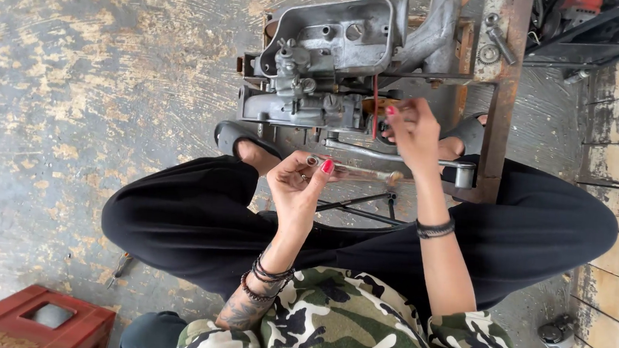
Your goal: The person sits on the floor and uses a screwdriver and a wrench to work on a disassembled engine block. They tighten and loosen screws and bolts on the engine's internal components.
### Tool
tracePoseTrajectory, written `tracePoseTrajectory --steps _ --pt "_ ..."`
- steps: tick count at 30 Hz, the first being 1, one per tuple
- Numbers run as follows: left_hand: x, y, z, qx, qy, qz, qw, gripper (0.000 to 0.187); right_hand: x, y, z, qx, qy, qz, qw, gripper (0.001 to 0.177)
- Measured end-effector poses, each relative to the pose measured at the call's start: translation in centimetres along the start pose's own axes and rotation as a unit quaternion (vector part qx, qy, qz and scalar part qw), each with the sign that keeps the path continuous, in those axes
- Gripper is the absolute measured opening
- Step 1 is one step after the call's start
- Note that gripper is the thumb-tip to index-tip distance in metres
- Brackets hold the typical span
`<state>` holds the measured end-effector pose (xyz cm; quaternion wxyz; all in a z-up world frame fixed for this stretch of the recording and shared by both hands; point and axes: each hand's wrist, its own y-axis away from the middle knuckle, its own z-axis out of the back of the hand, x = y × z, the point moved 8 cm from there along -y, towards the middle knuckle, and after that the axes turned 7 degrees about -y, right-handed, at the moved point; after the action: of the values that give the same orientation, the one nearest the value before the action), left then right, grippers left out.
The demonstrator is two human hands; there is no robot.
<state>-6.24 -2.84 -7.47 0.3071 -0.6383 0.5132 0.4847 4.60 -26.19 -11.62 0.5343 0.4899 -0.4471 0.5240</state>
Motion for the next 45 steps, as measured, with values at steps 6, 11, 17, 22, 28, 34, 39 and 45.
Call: tracePoseTrajectory --steps 6,11,17,22,28,34,39,45 --pt "-4.1 0.3 -1.6 -0.004 0.05 0.025 0.998 0.015 -2.2 -1.0 -2.4 -0.008 -0.033 0.006 0.999 0.029" --pt "-3.1 0.3 -0.2 -0.023 0.051 0.037 0.998 0.013 -0.9 1.2 -0.1 -0.017 -0.061 -0.048 0.997 0.033" --pt "-2.7 -0.1 0.4 -0.03 0.056 0.035 0.997 0.015 5.0 8.6 2.0 -0.017 -0.229 -0.06 0.971 0.059" --pt "-2.7 0.1 -0.8 -0.019 0.075 0.04 0.996 0.016 1.9 13.5 3.5 -0.042 -0.219 -0.001 0.975 0.046" --pt "-2.1 0.3 -0.3 -0.026 0.042 0.019 0.999 0.017 3.1 14.3 -1.1 0.021 -0.212 0.017 0.977 0.07" --pt "-1.1 0.6 1.6 -0.051 0.005 -0.013 0.999 0.019 5.7 13.2 -7.4 0.078 -0.11 0.007 0.991 0.048" --pt "-3.9 1.2 1.1 -0.057 -0.014 -0.023 0.998 0.019 4.3 12.4 -5.2 0.045 -0.096 0.023 0.994 0.051" --pt "-5.0 1.3 0.2 -0.042 0.022 -0.027 0.998 0.022 6.6 12.0 -2.2 -0.006 -0.205 0.063 0.977 0.048"
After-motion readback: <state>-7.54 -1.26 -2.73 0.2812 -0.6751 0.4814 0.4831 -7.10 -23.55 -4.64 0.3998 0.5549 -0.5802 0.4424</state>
